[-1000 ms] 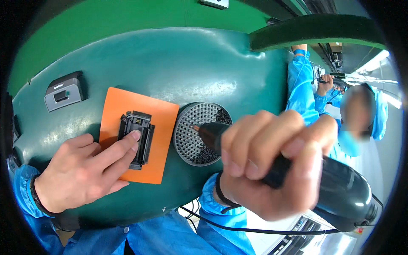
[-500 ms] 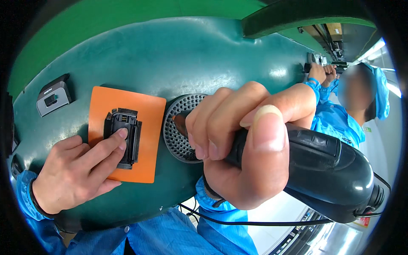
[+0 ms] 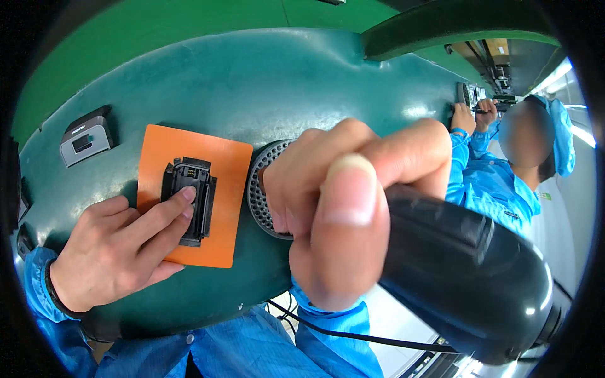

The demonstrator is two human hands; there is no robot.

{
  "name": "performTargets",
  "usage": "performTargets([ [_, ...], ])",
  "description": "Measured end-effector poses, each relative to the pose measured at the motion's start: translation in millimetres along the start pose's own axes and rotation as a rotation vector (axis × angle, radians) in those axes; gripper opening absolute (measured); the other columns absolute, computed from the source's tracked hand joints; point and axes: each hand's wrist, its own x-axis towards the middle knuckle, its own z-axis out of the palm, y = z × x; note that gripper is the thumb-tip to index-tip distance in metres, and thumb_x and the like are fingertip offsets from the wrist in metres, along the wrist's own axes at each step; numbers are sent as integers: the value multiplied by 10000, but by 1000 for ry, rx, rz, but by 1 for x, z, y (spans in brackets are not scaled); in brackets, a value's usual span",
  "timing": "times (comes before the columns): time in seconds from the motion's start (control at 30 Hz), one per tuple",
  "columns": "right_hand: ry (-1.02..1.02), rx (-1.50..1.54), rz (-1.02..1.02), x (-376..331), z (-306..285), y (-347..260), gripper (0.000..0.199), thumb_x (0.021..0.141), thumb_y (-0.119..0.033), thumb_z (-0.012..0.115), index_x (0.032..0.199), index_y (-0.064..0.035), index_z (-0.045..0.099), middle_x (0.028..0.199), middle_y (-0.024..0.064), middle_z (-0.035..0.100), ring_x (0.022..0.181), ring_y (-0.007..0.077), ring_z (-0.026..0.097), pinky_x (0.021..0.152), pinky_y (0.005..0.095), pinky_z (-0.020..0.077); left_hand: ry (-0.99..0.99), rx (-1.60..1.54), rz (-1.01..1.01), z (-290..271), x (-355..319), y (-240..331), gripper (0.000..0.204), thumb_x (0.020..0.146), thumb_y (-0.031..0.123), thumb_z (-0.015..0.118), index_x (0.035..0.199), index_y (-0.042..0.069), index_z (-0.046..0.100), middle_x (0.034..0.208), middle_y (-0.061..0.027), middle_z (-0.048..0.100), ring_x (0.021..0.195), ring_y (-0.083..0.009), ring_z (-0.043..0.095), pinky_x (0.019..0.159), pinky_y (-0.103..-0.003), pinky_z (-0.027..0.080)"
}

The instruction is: Using an electric screwdriver to secure components inside plastic housings on an assembly line.

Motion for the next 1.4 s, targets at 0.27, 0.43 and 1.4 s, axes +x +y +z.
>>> performTargets([
  [0.27,-66,136,33,15,1,-37,194,1007,-245,406,940,-65,438,639,7,417,456,97,394,421,255,369,4,83,17,6,-7,-1,566,679,283,805,1174,27,704,1421,-100,596,618,-108,547,619,-255,457],
  [0.43,-55,184,30,8,43,-23,198,987,-250,409,930,-61,422,610,12,398,419,117,360,400,294,356,32,116,15,11,-7,0,466,726,260,768,1137,48,716,1388,-80,622,625,-99,570,611,-238,458],
  [1.4,-473,220,31,7,40,8,133,1073,-177,341,1013,-77,405,663,69,477,478,177,437,507,353,425,91,106,3,16,-9,0,274,727,154,662,984,93,738,1180,-49,648,562,-108,555,597,-255,436],
])
